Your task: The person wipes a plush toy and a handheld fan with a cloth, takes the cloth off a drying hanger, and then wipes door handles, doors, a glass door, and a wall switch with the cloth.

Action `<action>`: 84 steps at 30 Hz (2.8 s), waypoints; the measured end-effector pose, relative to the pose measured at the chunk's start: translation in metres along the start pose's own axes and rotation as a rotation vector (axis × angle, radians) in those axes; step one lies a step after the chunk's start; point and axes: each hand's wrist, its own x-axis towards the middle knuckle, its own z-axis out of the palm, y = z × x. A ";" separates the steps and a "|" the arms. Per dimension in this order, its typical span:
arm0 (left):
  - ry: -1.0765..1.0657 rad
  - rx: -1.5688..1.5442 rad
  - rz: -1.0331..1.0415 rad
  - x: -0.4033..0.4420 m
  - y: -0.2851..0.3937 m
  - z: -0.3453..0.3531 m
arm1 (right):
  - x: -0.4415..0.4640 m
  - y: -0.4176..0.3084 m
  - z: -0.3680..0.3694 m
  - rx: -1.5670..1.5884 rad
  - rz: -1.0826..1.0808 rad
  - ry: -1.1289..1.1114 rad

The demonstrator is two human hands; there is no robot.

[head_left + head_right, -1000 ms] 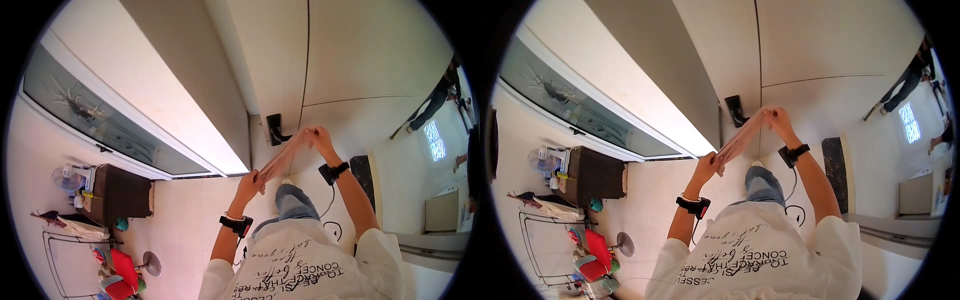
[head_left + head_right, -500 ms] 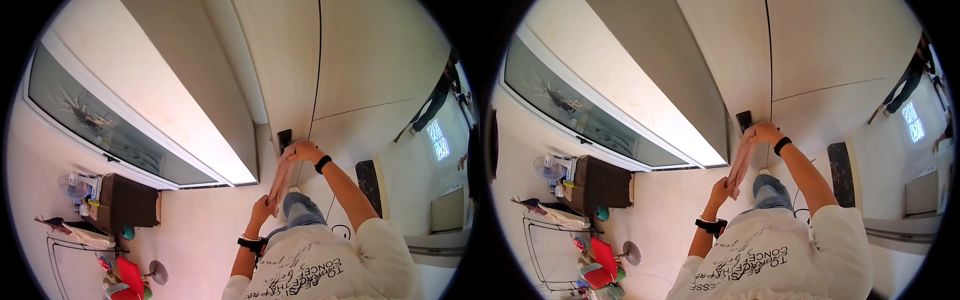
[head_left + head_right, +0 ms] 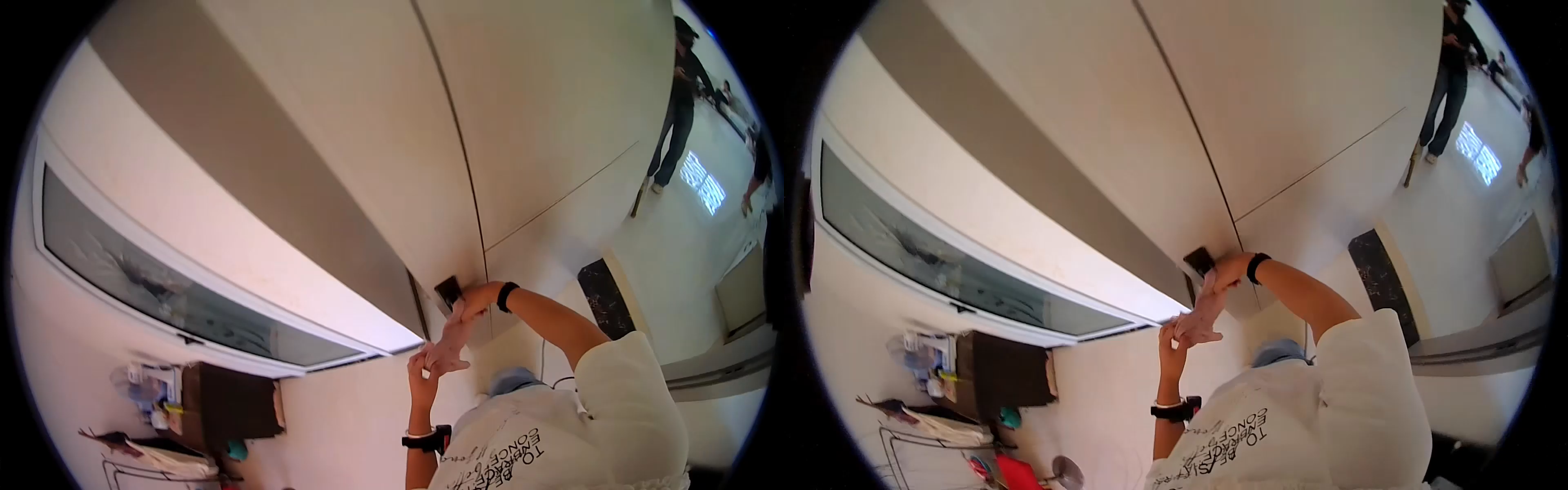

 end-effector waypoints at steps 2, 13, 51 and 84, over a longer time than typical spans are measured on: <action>0.087 -0.057 -0.066 0.004 -0.003 -0.007 | -0.007 -0.003 0.002 0.083 0.036 -0.097; 0.205 -0.141 0.104 0.159 0.107 -0.014 | -0.068 0.009 0.062 0.379 -0.305 0.879; 0.193 -0.351 -0.105 0.203 0.128 -0.039 | -0.168 0.058 -0.126 0.619 0.029 1.594; 0.095 -0.217 -0.282 0.112 0.148 -0.028 | -0.246 0.117 -0.083 1.198 -0.835 0.924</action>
